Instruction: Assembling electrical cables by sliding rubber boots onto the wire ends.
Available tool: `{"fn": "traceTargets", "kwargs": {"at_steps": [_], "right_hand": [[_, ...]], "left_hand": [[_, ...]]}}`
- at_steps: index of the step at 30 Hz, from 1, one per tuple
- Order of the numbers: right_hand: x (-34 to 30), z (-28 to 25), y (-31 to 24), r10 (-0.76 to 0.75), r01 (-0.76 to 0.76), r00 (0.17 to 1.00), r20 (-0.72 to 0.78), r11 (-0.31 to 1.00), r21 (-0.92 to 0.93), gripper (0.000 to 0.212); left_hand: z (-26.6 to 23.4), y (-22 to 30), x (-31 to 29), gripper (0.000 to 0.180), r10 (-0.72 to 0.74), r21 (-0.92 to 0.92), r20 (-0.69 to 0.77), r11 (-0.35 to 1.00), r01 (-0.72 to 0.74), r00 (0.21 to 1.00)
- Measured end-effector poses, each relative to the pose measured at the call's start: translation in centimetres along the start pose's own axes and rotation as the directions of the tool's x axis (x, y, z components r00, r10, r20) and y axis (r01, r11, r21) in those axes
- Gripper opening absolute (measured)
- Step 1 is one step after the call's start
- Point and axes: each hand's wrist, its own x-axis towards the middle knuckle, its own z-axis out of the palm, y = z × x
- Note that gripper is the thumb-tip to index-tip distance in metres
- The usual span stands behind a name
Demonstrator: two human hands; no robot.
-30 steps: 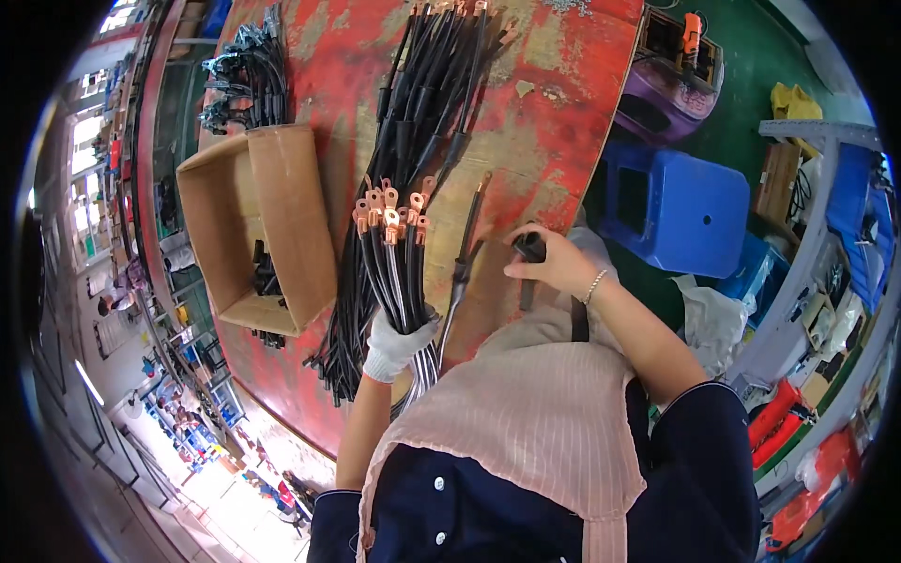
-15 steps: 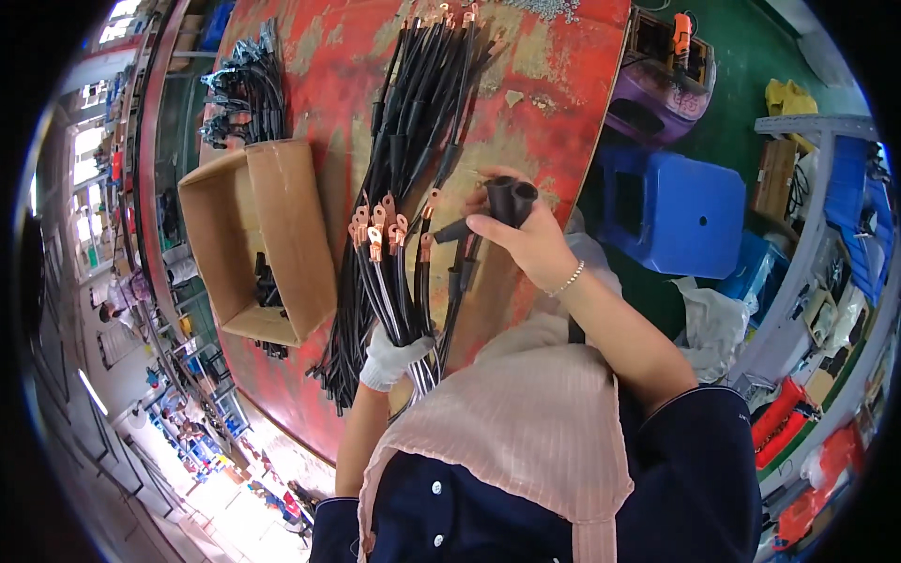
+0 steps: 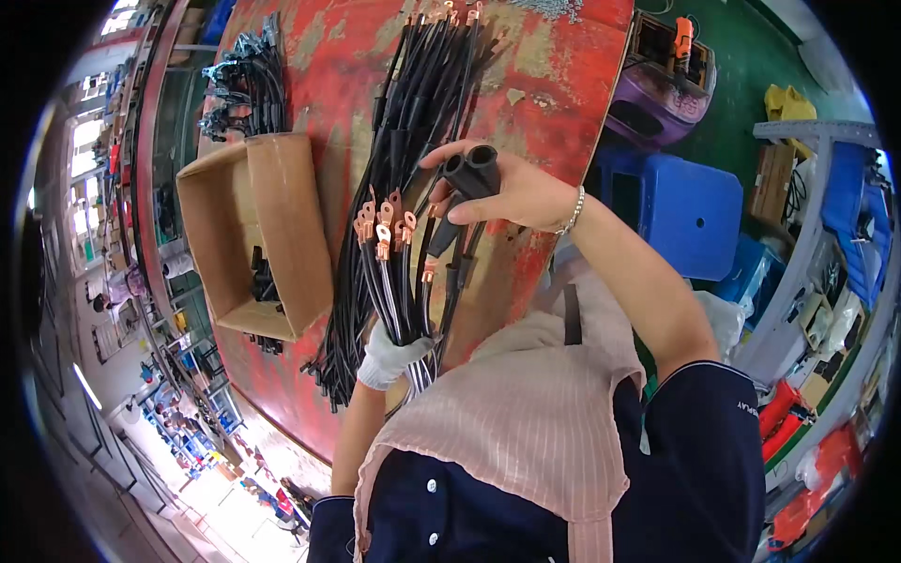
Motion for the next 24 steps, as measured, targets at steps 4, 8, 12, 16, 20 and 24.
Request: {"fn": "traceTargets", "kwargs": {"at_steps": [4,8,12,16,20,24], "right_hand": [[0.5,-0.3,-1.2,-0.005,0.007,0.993,0.121,1.0,-0.011,0.058],[0.7,-1.0,-1.2,-0.103,0.131,0.96,0.26,0.987,-0.092,0.055],[0.8,-0.4,-2.7,-0.22,0.292,0.906,0.361,0.943,-0.158,0.046],[0.7,0.3,-4.4,-0.227,0.386,0.858,0.46,0.876,-0.289,0.046],[1.0,1.5,-5.0,-0.103,0.375,0.836,0.539,0.824,-0.424,0.056],[0.5,2.8,-3.3,-0.149,0.438,0.868,0.473,0.679,-0.589,0.054]], "left_hand": [[0.1,0.0,0.1,0.033,0.058,-0.001,0.011,0.998,-0.058,0.998],[0.0,0.2,0.1,0.033,0.047,0.049,0.029,0.998,-0.048,0.998],[0.0,0.1,-0.1,0.042,0.02,0.086,0.024,0.996,-0.021,1.0],[0.0,0.8,0.1,0.058,0.0,0.15,0.071,0.989,-0.011,0.997],[0.1,0.5,0.1,0.055,-0.013,0.063,0.065,0.998,0.009,0.998],[0.2,0.0,0.2,0.042,0.067,0.131,-0.003,0.989,-0.066,0.998]]}}
